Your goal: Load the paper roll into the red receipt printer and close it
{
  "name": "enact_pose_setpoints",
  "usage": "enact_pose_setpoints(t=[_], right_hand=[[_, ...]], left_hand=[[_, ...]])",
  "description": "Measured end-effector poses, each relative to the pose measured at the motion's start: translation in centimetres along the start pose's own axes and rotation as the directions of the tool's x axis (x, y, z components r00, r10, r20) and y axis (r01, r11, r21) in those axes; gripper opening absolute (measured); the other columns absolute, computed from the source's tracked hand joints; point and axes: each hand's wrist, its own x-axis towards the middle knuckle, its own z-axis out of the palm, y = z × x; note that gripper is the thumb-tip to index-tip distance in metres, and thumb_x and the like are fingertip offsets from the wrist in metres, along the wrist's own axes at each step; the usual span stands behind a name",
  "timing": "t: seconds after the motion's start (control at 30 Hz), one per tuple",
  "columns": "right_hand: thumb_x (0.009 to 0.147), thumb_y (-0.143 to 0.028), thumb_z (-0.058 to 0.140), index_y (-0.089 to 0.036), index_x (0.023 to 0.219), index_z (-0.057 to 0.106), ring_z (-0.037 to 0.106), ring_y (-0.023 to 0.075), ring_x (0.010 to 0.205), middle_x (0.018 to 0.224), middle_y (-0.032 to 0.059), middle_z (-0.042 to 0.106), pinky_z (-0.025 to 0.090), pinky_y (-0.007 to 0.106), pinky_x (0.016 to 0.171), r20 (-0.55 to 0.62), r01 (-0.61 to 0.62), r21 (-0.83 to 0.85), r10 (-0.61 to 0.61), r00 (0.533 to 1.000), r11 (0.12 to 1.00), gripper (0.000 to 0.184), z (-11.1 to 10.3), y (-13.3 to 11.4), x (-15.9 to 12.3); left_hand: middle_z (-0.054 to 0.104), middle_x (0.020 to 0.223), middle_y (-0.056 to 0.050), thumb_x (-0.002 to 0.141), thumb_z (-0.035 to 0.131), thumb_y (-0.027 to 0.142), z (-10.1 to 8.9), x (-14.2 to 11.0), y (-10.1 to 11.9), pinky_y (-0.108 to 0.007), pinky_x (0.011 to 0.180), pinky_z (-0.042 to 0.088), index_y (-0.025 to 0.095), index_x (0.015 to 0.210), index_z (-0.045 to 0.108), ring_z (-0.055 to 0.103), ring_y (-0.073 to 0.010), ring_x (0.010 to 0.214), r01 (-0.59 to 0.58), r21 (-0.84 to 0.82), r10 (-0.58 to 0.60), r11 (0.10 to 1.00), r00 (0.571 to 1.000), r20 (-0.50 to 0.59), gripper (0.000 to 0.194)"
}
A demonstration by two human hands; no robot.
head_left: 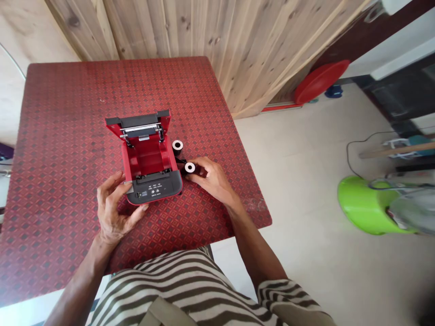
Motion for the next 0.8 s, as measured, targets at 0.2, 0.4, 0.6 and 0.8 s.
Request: enact_pose_setpoints(t=[0.2, 0.4, 0.6, 0.8], right_hand=[[0.091, -0.02, 0.073, -0.021, 0.106, 0.071, 0.069, 0.0215, 0.095, 0.104, 0.0039, 0.075, 0.054, 0.038, 0.089, 0.033, 0.035, -0.037, -0.034, 0.999, 0.999, 0.016, -2.8, -3.0, -3.5], [0.102, -0.021, 0.066, -0.023, 0.129, 0.067, 0.067, 0.0243, 0.118, 0.124, 0.0071, 0.074, 0.051, 0.044, 0.109, 0.081, 0.34, -0.16, -0.331, 0.94, 0.927, 0.026, -4.4, -9.0, -1.4], [0.108, -0.008, 0.044, -0.011, 0.122, 0.07, 0.061, 0.027, 0.118, 0.122, 0.0156, 0.073, 0.05, 0.042, 0.102, 0.413, 0.445, -0.542, -0.235, 0.88, 0.713, 0.029, -0.1, -12.9, 4.7], [0.108, -0.003, 0.043, -0.009, 0.12, 0.075, 0.068, 0.0267, 0.116, 0.12, 0.0183, 0.076, 0.049, 0.036, 0.089, 0.55, 0.448, -0.595, -0.069, 0.832, 0.668, 0.035, 0.8, -15.2, 6.5]], left_hand=[[0.061, 0.153, -0.018, 0.083, 0.09, 0.04, 0.2, 0.0, 0.4, -0.051, 0.111, 0.06, 0.023, 0.15, 0.053, 0.065, -0.0336, 0.139, 0.054, -0.031, -0.054, 0.998, 0.998, 0.021, 0.078], [0.063, 0.153, -0.017, 0.086, 0.088, 0.038, 0.1, -0.2, 0.5, -0.05, 0.11, 0.061, 0.024, 0.149, 0.053, 0.066, -0.0321, 0.139, 0.052, -0.023, -0.052, 0.998, 0.999, 0.011, 0.073], [0.062, 0.154, -0.017, 0.087, 0.088, 0.04, 0.1, -0.5, 0.6, -0.047, 0.11, 0.062, 0.025, 0.15, 0.051, 0.066, -0.0316, 0.139, 0.059, 0.019, -0.059, 0.998, 0.998, 0.027, 0.075], [0.064, 0.151, -0.016, 0.086, 0.088, 0.044, 0.1, -0.5, 0.4, -0.049, 0.109, 0.063, 0.025, 0.146, 0.053, 0.068, -0.0316, 0.137, 0.064, 0.039, -0.065, 0.997, 0.997, 0.042, 0.072]])
